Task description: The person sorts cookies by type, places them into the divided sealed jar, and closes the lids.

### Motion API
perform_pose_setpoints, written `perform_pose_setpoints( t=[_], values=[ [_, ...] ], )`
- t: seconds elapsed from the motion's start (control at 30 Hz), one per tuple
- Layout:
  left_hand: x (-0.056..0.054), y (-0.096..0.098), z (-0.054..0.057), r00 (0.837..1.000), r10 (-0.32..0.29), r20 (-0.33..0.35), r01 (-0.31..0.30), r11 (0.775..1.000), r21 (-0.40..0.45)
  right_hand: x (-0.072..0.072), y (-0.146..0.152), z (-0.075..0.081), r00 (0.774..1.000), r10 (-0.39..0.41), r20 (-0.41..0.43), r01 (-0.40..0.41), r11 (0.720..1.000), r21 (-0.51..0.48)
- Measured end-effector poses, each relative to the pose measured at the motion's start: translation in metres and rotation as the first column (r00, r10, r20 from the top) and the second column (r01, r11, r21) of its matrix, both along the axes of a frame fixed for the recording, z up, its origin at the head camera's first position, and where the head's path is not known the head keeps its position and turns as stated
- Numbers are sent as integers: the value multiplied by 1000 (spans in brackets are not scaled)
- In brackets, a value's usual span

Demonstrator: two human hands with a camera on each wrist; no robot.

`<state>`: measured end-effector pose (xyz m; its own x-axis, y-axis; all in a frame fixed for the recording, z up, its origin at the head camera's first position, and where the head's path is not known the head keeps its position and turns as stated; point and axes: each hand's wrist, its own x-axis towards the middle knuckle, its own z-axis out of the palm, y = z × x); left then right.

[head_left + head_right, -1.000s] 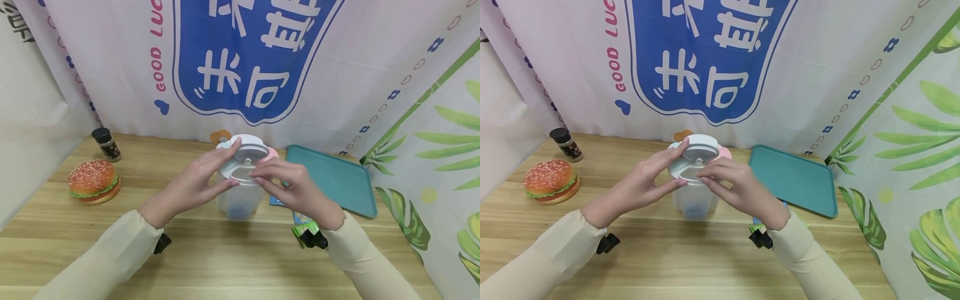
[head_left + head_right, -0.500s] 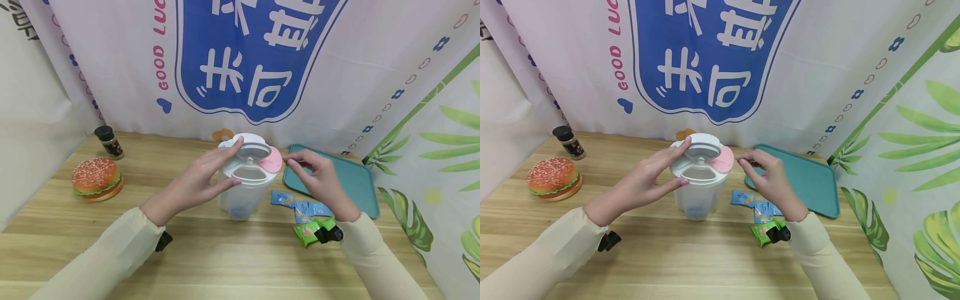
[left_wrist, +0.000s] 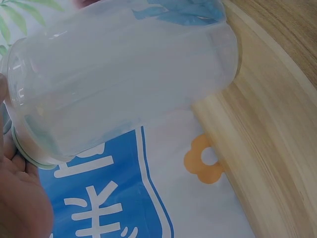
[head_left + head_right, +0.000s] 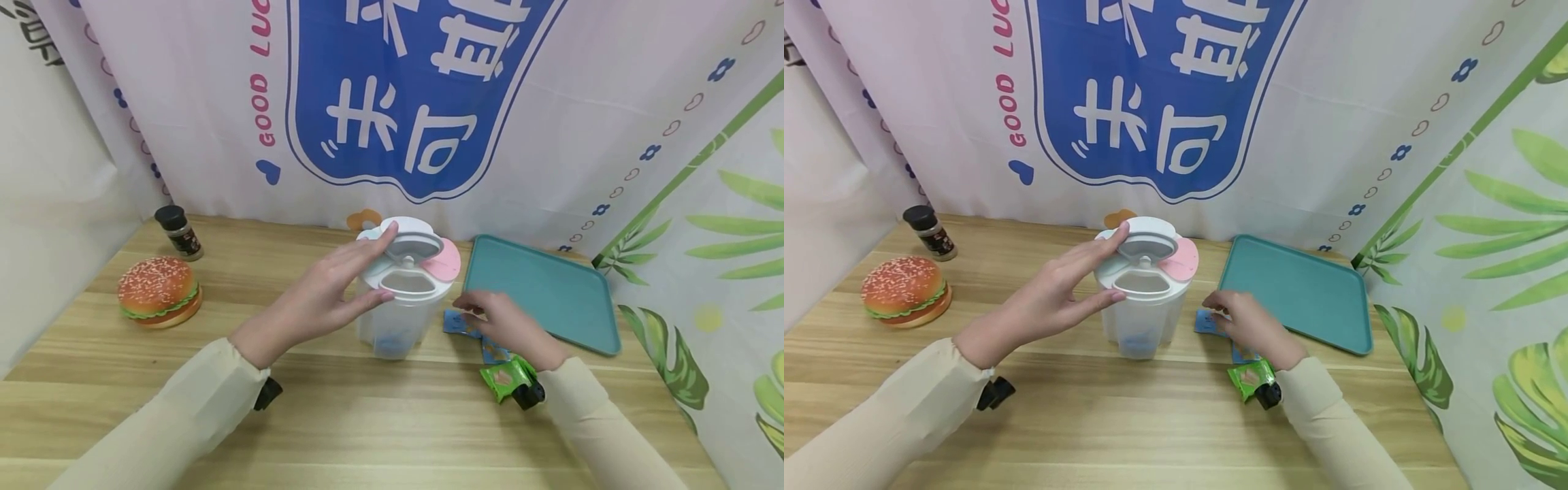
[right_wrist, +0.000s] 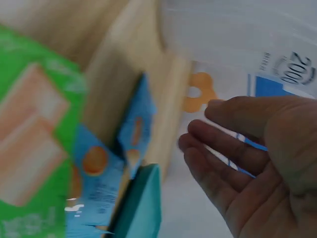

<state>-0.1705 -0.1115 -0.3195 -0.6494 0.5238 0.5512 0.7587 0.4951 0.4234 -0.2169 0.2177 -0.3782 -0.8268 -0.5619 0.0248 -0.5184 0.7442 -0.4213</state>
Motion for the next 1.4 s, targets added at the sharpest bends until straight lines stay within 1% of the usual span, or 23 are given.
perform_pose_setpoints(
  t=[0.07, 0.13, 0.33, 0.67, 0.8, 1.0, 1.1, 1.4],
  values=[
    [0, 0, 0, 1000, 0, 4, 0, 1000, 2, 0, -2, -5, 1000, -12, 20, 11, 999, 45],
    [0, 1, 1, 1000, -1, 8, 1, 1000, 4, 1, -4, -10, 999, -16, 35, 14, 998, 69],
    [1, 1, 1, 1000, -2, -2, 2, 1000, 8, -1, -5, -17, 1000, 14, 23, -16, 995, 94],
    [1, 1, 1, 1000, 6, 0, -6, 1000, 0, -3, -2, -26, 999, 38, 23, -40, 995, 91],
    [1, 2, 2, 1000, 6, -3, -6, 1000, -1, -3, -2, -27, 999, 45, 8, -45, 995, 88],
    [0, 2, 2, 1000, 1, -5, -1, 1000, 1, -4, -2, -28, 999, 49, 8, -50, 994, 97],
    [0, 2, 1, 1000, 0, -5, 0, 1000, 2, -3, -2, -28, 999, 35, 11, -35, 994, 101],
    [-1, 1, 0, 1000, -6, -20, 6, 1000, 9, -2, -2, -26, 997, -39, 65, 33, 995, 94]
  ],
)
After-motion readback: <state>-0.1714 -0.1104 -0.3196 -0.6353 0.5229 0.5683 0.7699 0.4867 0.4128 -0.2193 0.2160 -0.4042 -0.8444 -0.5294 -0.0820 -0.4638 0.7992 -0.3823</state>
